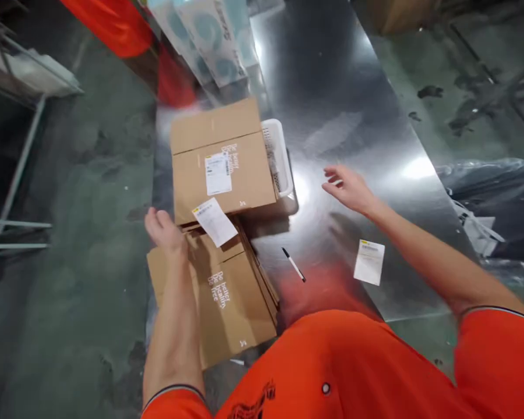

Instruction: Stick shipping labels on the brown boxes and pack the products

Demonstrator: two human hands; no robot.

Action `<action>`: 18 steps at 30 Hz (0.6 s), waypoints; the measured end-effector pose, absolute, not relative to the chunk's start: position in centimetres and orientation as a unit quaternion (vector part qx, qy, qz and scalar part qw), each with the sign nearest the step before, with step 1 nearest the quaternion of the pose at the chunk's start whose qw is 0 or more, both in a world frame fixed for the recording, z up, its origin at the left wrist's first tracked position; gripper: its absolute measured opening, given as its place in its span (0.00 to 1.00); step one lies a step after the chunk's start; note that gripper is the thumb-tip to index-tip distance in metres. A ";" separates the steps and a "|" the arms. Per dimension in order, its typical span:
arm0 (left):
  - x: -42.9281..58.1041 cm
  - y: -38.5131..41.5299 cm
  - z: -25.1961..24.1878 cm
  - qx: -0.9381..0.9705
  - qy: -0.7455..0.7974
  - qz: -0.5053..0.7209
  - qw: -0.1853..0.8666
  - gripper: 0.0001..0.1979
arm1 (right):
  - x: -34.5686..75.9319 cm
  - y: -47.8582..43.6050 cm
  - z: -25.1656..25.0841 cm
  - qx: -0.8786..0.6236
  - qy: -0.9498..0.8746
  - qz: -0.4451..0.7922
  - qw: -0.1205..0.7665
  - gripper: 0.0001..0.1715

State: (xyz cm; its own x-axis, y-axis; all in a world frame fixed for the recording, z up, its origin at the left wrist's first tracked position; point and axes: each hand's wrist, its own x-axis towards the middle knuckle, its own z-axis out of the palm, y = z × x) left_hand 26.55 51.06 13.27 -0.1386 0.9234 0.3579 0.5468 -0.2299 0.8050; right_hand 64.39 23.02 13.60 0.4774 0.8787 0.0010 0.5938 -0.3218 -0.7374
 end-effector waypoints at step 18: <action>44.3 17.6 8.8 0.627 0.406 0.027 0.664 0.08 | 59.1 6.5 9.2 -0.701 -0.644 0.194 0.236 0.15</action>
